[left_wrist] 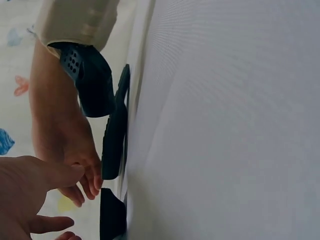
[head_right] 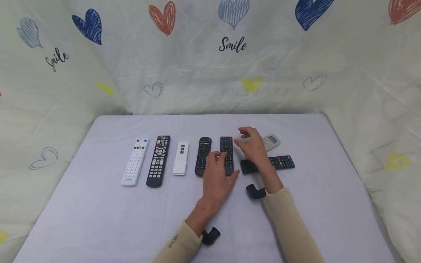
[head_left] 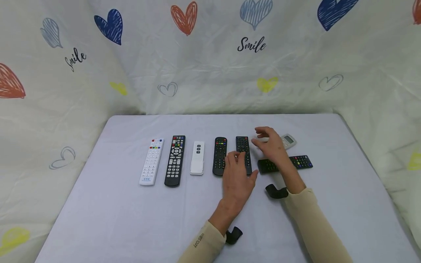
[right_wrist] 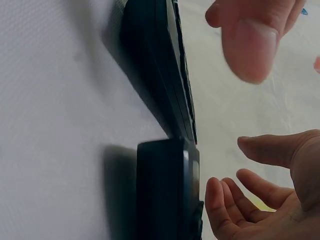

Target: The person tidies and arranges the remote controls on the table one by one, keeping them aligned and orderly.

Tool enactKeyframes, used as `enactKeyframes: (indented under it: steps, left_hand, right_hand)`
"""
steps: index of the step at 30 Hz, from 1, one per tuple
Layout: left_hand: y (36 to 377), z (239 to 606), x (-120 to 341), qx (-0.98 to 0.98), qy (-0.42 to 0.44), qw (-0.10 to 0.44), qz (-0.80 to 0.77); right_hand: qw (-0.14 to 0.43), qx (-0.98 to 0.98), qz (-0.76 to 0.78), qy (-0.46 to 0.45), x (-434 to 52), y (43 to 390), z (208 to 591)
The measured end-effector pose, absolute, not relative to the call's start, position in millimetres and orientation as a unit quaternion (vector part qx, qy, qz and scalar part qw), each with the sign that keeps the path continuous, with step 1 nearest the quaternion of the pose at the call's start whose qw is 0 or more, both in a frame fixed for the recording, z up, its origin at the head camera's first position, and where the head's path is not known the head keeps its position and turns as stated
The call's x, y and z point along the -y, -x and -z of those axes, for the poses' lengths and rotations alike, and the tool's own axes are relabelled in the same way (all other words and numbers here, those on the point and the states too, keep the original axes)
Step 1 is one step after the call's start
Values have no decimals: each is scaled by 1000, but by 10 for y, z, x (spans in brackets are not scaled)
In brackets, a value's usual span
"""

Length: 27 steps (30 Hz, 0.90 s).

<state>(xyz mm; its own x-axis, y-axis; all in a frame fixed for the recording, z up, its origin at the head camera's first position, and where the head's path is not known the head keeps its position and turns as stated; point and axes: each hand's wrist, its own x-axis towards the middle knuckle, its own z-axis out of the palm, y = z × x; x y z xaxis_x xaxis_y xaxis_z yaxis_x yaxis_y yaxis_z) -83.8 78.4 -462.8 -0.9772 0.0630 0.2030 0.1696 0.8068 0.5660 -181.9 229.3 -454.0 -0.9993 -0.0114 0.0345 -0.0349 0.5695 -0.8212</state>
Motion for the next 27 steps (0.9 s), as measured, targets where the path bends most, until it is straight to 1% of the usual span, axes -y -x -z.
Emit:
enactKeyframes:
  steps: [4, 11, 14, 20, 27]
  left_hand:
    - [839, 4624, -815, 938, 89, 107, 317]
    - [859, 4610, -902, 912, 128, 109, 375]
    - [877, 4596, -940, 910, 135, 98, 379]
    - [905, 4575, -999, 904, 146, 54, 399]
    - [910, 4577, -1053, 905, 154, 30, 395]
  right_hand:
    - [23, 886, -462, -6, -2347, 1788, 4516]
    - [24, 882, -471, 7, -2491, 1706, 4464]
    - [31, 884, -466, 18, -2569, 1663, 4461]
    - [40, 889, -455, 35, -2705, 1590, 4460]
    - [46, 890, -451, 51, -2806, 1537, 4453]
